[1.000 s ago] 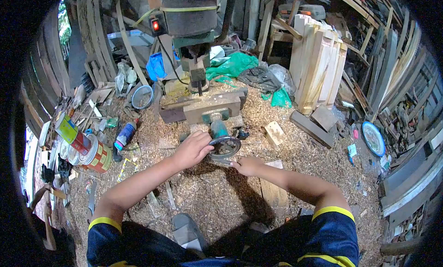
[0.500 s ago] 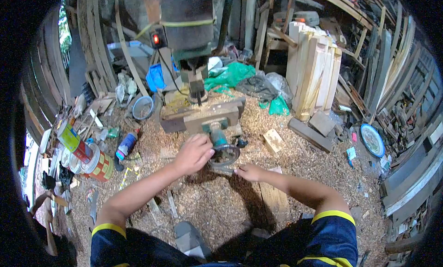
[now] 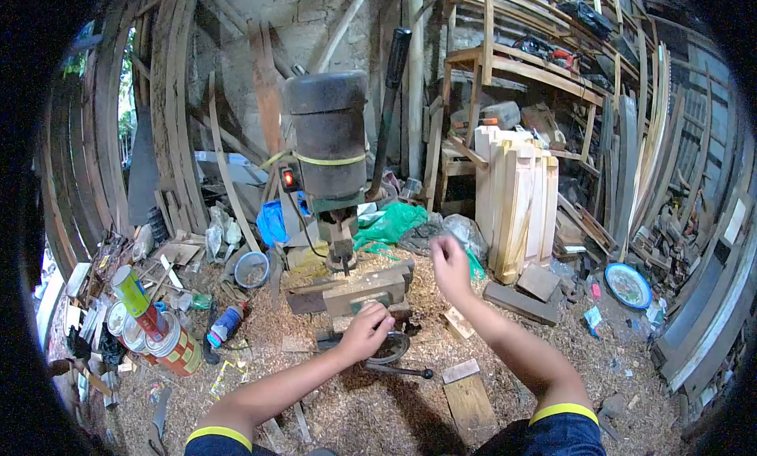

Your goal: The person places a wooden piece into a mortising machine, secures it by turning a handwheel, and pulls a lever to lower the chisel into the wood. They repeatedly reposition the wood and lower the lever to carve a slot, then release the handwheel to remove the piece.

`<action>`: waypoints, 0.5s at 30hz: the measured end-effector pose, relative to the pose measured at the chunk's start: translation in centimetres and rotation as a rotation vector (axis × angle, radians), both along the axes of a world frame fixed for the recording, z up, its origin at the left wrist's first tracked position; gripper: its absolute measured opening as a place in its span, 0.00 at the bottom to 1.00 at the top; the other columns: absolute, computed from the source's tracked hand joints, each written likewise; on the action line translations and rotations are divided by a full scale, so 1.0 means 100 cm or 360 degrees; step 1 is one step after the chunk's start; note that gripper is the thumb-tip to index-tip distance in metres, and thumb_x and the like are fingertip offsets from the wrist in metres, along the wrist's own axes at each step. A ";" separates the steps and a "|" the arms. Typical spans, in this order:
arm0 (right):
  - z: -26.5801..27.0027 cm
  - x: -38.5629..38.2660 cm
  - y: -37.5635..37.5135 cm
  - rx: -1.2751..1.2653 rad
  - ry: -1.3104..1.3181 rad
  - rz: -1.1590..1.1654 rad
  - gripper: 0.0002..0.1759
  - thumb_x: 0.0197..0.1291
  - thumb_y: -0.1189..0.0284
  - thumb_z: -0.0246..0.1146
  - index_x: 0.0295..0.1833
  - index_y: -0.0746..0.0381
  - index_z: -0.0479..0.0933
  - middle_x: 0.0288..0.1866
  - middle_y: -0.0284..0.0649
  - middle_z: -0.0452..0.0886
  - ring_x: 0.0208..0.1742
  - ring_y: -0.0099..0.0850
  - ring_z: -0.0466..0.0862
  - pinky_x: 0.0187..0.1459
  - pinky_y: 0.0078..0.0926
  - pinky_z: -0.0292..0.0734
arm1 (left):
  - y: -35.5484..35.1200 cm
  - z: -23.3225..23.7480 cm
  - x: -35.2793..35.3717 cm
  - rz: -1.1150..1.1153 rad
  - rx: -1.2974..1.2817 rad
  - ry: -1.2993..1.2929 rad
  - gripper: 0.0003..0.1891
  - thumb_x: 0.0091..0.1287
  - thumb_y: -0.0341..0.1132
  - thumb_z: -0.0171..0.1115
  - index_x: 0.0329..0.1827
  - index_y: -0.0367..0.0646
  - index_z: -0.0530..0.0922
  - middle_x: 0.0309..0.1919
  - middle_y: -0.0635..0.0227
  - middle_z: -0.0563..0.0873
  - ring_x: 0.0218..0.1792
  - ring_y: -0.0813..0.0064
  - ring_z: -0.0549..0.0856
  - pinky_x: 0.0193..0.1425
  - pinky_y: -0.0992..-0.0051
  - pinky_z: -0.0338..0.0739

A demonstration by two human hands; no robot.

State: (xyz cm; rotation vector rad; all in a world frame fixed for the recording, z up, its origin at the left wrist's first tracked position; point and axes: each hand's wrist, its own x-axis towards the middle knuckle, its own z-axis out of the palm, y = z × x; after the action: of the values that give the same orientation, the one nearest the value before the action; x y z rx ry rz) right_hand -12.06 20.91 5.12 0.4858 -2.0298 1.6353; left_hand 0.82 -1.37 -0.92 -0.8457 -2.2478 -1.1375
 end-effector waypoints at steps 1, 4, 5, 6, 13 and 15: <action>0.038 0.004 -0.009 -0.0069 0.0167 0.0121 0.10 0.81 0.67 0.60 0.51 0.64 0.79 0.37 0.33 0.82 0.39 0.22 0.79 0.44 0.27 0.77 | 0.001 -0.001 0.000 0.0001 -0.0002 0.0009 0.13 0.78 0.34 0.60 0.37 0.34 0.74 0.34 0.53 0.76 0.41 0.49 0.77 0.52 0.57 0.73; 0.144 0.017 -0.038 -0.0218 0.0449 0.0344 0.11 0.82 0.66 0.59 0.55 0.64 0.77 0.43 0.32 0.79 0.45 0.21 0.77 0.49 0.24 0.75 | 0.002 -0.003 0.003 0.0100 0.0057 0.0066 0.06 0.72 0.29 0.63 0.39 0.34 0.78 0.37 0.52 0.81 0.44 0.48 0.80 0.50 0.57 0.74; 0.175 0.018 -0.046 -0.0268 0.0489 0.0369 0.13 0.83 0.65 0.58 0.56 0.64 0.76 0.45 0.33 0.79 0.47 0.21 0.77 0.51 0.24 0.75 | 0.002 -0.001 0.008 0.0097 0.0053 0.0067 0.06 0.72 0.29 0.63 0.39 0.34 0.78 0.37 0.52 0.81 0.44 0.48 0.80 0.50 0.57 0.74; 0.203 0.013 -0.054 -0.0363 0.0573 0.0352 0.15 0.82 0.62 0.59 0.56 0.64 0.76 0.46 0.33 0.79 0.48 0.22 0.77 0.53 0.24 0.74 | 0.002 0.000 0.012 0.0154 0.0068 0.0077 0.07 0.72 0.30 0.65 0.38 0.36 0.78 0.35 0.54 0.81 0.42 0.48 0.79 0.49 0.56 0.74; 0.382 -0.020 -0.108 -0.0644 0.0533 0.0740 0.22 0.80 0.55 0.57 0.39 0.63 0.76 0.31 0.35 0.76 0.33 0.26 0.75 0.38 0.27 0.72 | -0.004 -0.016 0.020 0.0195 0.0020 0.0081 0.05 0.73 0.30 0.64 0.39 0.40 0.78 0.37 0.58 0.80 0.43 0.51 0.78 0.51 0.56 0.72; 0.397 -0.048 -0.115 -0.0619 0.0070 0.0943 0.22 0.79 0.53 0.56 0.32 0.53 0.76 0.20 0.32 0.75 0.19 0.30 0.77 0.23 0.35 0.74 | -0.005 -0.016 0.020 0.0183 -0.0008 0.0105 0.06 0.73 0.31 0.63 0.39 0.40 0.78 0.37 0.57 0.80 0.43 0.51 0.77 0.50 0.56 0.71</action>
State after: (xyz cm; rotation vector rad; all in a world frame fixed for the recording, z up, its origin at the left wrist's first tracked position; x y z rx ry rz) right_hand -16.82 9.41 44.83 1.0285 -1.5505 2.2681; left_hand 2.80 -1.82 -2.47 -0.7351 -2.2156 -1.0369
